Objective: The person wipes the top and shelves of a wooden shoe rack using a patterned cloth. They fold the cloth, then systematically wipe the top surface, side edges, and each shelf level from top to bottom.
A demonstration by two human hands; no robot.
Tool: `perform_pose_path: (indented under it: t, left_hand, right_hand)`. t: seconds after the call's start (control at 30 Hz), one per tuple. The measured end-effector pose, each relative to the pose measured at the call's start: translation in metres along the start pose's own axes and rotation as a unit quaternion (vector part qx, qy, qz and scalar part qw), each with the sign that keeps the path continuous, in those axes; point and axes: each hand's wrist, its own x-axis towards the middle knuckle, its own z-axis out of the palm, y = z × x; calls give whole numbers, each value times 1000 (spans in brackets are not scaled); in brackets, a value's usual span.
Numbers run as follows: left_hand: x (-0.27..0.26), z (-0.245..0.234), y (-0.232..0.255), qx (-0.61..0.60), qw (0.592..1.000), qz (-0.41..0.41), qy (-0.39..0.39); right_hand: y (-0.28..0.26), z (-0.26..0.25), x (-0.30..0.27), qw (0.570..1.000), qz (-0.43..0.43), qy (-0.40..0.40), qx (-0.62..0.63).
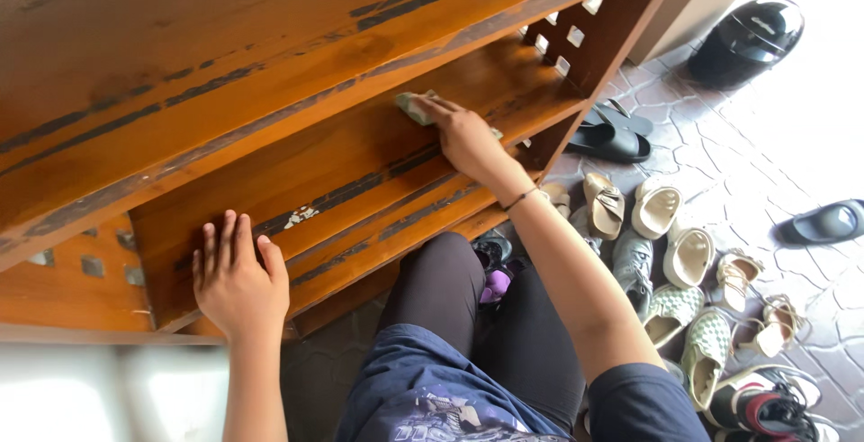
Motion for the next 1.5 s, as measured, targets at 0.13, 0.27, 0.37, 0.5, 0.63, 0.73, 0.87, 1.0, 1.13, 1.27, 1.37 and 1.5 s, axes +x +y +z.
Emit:
perform_pose_path:
  t: [0.13, 0.27, 0.37, 0.5, 0.63, 0.73, 0.87, 1.0, 1.13, 1.27, 1.37, 1.5]
  left_hand:
    - [-8, -7, 11, 40, 998, 37, -32]
    - [-9, -19, 17, 47, 995, 73, -53]
    - [-10, -17, 18, 58, 994, 78, -50]
    - [-12, -6, 12, 79, 992, 88, -40]
    - [-13, 6, 4, 99, 989, 105, -37]
    - [-15, 11, 0, 104, 987, 117, -28]
    - [-13, 16, -3, 103, 987, 124, -10]
    - [-13, 24, -6, 112, 985, 133, 12]
    - [-16, 24, -11, 110, 985, 133, 12]
    - [-19, 23, -11, 84, 990, 116, 11]
    - [-21, 23, -13, 92, 989, 118, 14]
    - [-21, 30, -19, 86, 987, 135, 26]
  right_hand:
    - [30, -38, -29, 987, 159, 26, -5]
    - [53, -68, -59, 986, 118, 97, -69]
    - [48, -68, -68, 979, 149, 123, -62]
    - [21, -57, -67, 983, 126, 123, -53]
    - [-26, -23, -70, 990, 92, 102, 18]
    - [-52, 13, -77, 992, 17, 112, 61]
    - [-67, 70, -105, 986, -95, 121, 65]
    - [-50, 118, -140, 989, -92, 73, 85]
    - [7, 145, -162, 991, 47, 76, 100]
    - [80, 129, -177, 980, 154, 121, 34]
    - [122, 124, -177, 965, 232, 124, -10]
    - [140, 152, -180, 960, 256, 102, -43]
